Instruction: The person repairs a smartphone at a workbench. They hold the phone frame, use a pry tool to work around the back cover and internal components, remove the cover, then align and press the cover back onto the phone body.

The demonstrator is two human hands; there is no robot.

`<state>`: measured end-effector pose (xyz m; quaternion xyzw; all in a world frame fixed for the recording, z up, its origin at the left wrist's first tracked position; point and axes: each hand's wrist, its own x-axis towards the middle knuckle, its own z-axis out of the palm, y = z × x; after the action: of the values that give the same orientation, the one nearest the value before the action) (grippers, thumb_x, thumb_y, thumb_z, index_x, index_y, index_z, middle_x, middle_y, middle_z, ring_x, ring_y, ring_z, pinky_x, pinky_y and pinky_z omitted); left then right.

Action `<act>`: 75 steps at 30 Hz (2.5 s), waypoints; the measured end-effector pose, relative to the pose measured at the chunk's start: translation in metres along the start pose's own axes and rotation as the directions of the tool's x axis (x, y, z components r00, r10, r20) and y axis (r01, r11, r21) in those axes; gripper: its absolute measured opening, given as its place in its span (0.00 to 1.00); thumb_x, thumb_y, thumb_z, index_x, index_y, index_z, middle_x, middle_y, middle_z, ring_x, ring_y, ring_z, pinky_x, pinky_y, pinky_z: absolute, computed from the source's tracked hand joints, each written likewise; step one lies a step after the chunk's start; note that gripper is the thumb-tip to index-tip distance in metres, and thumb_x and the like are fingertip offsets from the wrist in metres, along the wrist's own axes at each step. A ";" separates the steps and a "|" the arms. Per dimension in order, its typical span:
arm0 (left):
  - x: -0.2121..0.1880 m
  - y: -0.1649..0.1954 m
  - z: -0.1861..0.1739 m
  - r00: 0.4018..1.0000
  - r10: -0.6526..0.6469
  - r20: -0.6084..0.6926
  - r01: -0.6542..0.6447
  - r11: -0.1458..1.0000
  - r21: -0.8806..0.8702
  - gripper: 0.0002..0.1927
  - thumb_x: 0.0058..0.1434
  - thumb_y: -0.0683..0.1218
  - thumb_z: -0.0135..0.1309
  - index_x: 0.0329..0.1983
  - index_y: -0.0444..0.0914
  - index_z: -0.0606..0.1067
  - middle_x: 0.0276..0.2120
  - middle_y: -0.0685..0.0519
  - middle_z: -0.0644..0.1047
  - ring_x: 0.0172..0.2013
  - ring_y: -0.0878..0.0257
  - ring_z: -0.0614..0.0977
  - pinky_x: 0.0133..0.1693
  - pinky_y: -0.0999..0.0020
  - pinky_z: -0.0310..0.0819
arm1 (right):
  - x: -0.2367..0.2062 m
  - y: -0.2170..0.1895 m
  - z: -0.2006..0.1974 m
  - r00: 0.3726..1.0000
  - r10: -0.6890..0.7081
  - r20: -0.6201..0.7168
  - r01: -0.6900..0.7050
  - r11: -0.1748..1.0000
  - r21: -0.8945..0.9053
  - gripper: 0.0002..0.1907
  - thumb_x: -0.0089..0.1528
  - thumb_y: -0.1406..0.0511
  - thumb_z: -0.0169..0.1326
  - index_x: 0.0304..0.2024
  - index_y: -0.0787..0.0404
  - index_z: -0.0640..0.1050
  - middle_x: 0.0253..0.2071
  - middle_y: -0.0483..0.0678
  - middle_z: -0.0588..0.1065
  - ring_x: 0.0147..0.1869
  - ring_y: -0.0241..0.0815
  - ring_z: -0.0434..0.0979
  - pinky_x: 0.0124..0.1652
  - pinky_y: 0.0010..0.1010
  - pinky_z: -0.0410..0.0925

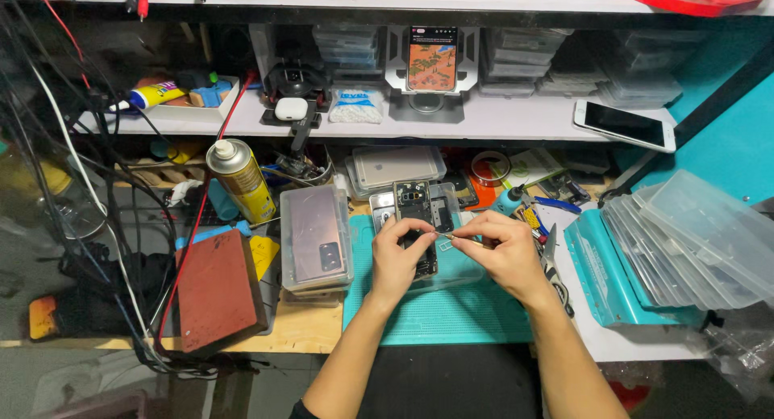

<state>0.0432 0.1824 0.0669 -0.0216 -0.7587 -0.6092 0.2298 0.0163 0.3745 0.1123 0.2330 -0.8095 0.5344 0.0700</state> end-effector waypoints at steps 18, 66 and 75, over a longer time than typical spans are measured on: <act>0.010 -0.011 -0.029 0.994 0.112 -0.016 -0.111 0.993 0.043 0.06 0.55 0.41 0.65 0.36 0.38 0.82 0.35 0.50 0.77 0.37 0.58 0.81 0.40 0.66 0.75 | 0.015 -0.012 0.030 1.000 0.029 0.008 -0.028 0.992 -0.122 0.07 0.54 0.66 0.65 0.35 0.60 0.87 0.29 0.44 0.81 0.24 0.31 0.73 0.25 0.24 0.64; -0.056 -0.018 -0.083 0.979 -0.072 0.192 0.117 0.965 -0.234 0.31 0.66 0.35 0.49 0.73 0.36 0.60 0.46 0.48 0.83 0.44 0.68 0.82 0.45 0.73 0.77 | -0.028 -0.046 0.070 0.970 -0.213 -0.120 0.172 0.942 -0.289 0.08 0.55 0.70 0.63 0.38 0.61 0.84 0.36 0.48 0.79 0.38 0.43 0.82 0.37 0.30 0.73; -0.053 -0.016 -0.079 0.978 -0.051 0.205 0.084 0.984 -0.160 0.29 0.66 0.36 0.49 0.72 0.35 0.62 0.47 0.46 0.83 0.43 0.66 0.83 0.44 0.72 0.78 | -0.025 -0.040 0.067 0.985 -0.135 -0.108 0.101 0.956 -0.274 0.08 0.55 0.69 0.62 0.38 0.60 0.84 0.35 0.48 0.79 0.35 0.41 0.81 0.33 0.28 0.72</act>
<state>0.1113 0.1175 0.0444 -0.0761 -0.7244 -0.6730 0.1289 0.0657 0.3088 0.1088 0.2354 -0.8527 0.4288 0.1832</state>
